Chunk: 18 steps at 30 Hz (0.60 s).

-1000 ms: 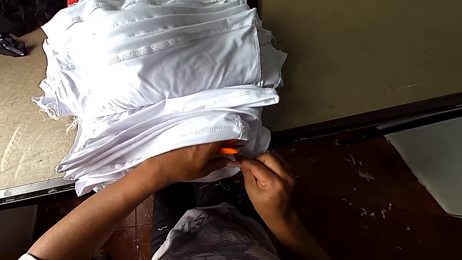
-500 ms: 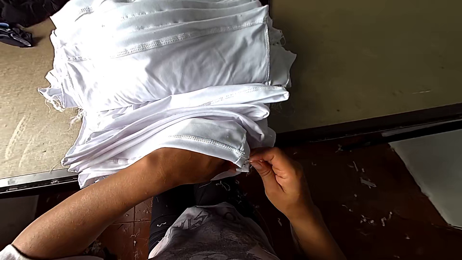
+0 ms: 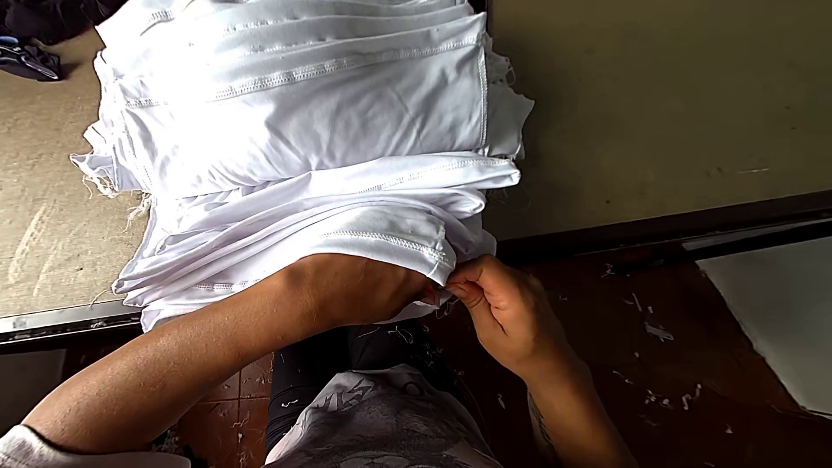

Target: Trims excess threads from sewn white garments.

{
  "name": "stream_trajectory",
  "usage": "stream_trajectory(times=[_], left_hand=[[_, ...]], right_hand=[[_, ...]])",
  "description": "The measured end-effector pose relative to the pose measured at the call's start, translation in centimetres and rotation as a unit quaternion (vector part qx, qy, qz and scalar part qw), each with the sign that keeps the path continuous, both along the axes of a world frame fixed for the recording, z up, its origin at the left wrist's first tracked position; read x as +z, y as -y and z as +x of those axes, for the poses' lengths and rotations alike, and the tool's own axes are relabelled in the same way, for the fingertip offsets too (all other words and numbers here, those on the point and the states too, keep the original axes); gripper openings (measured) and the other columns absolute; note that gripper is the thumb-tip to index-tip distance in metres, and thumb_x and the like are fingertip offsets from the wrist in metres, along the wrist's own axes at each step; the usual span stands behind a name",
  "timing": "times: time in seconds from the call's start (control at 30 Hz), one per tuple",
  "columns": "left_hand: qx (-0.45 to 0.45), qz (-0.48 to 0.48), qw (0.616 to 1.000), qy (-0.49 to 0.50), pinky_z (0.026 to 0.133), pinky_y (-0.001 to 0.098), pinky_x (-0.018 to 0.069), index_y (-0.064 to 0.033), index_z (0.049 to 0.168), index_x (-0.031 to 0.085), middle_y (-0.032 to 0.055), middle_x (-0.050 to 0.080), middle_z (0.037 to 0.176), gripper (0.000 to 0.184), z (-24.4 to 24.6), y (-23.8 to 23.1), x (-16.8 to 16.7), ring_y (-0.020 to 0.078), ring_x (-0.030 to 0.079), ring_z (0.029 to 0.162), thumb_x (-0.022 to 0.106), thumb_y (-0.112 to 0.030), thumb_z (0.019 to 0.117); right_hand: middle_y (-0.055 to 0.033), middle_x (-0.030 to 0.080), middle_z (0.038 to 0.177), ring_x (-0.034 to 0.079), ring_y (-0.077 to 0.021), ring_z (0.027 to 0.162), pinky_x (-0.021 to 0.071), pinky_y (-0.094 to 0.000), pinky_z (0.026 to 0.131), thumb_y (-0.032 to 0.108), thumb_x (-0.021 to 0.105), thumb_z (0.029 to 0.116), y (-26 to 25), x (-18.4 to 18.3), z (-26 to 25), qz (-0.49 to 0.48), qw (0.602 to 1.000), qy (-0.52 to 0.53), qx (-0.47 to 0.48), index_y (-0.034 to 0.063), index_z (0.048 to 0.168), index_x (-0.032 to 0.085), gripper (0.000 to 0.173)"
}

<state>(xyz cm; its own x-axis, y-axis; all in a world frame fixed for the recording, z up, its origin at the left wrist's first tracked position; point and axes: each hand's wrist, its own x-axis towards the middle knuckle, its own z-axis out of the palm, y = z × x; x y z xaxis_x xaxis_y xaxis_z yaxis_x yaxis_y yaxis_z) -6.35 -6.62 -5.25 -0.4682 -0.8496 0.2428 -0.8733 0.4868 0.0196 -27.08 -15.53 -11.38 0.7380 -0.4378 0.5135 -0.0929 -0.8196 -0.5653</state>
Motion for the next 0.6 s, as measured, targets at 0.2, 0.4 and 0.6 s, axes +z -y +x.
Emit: stream_trajectory(times=[0.2,0.4,0.6], left_hand=[[-0.002,-0.024,1.000,-0.018,0.083,0.0339,0.0544,-0.0159,0.094,0.074,0.0024,0.072,0.089,0.028,0.7,-0.6,-0.9,0.0154,0.070,0.093,0.054,-0.035,0.1012],[-0.002,0.066,0.994,-0.089,0.085,0.0342,0.0546,-0.0194,0.094,0.076,-0.0010,0.074,0.092,0.024,2.1,-1.5,-1.6,0.0105,0.069,0.094,0.063,-0.039,0.0955],[-0.029,0.017,0.999,-0.023,0.081,0.0339,0.0562,-0.0176,0.095,0.074,0.0009,0.073,0.089,0.012,1.2,-2.2,-2.9,0.0144,0.071,0.091,0.065,-0.024,0.0938]], right_hand=[[0.0075,0.070,0.091,0.068,0.0035,0.087,0.0563,-0.0133,0.080,0.023,0.052,0.1080,0.3,-0.5,-1.4,0.077,0.991,0.104,-0.013,0.0109,0.101,0.061,0.017],[-0.0149,0.071,0.076,0.070,-0.0390,0.073,0.0519,-0.0621,0.063,0.020,0.075,0.0939,1.2,-0.4,-10.6,0.043,0.910,-0.363,-0.195,0.0043,0.096,0.074,0.016],[-0.0152,0.063,0.113,0.062,-0.0272,0.106,0.0513,-0.0351,0.091,0.039,0.073,0.0923,-3.7,-1.0,-2.7,-0.112,0.977,-0.026,-0.181,0.0047,0.112,0.064,0.041]])
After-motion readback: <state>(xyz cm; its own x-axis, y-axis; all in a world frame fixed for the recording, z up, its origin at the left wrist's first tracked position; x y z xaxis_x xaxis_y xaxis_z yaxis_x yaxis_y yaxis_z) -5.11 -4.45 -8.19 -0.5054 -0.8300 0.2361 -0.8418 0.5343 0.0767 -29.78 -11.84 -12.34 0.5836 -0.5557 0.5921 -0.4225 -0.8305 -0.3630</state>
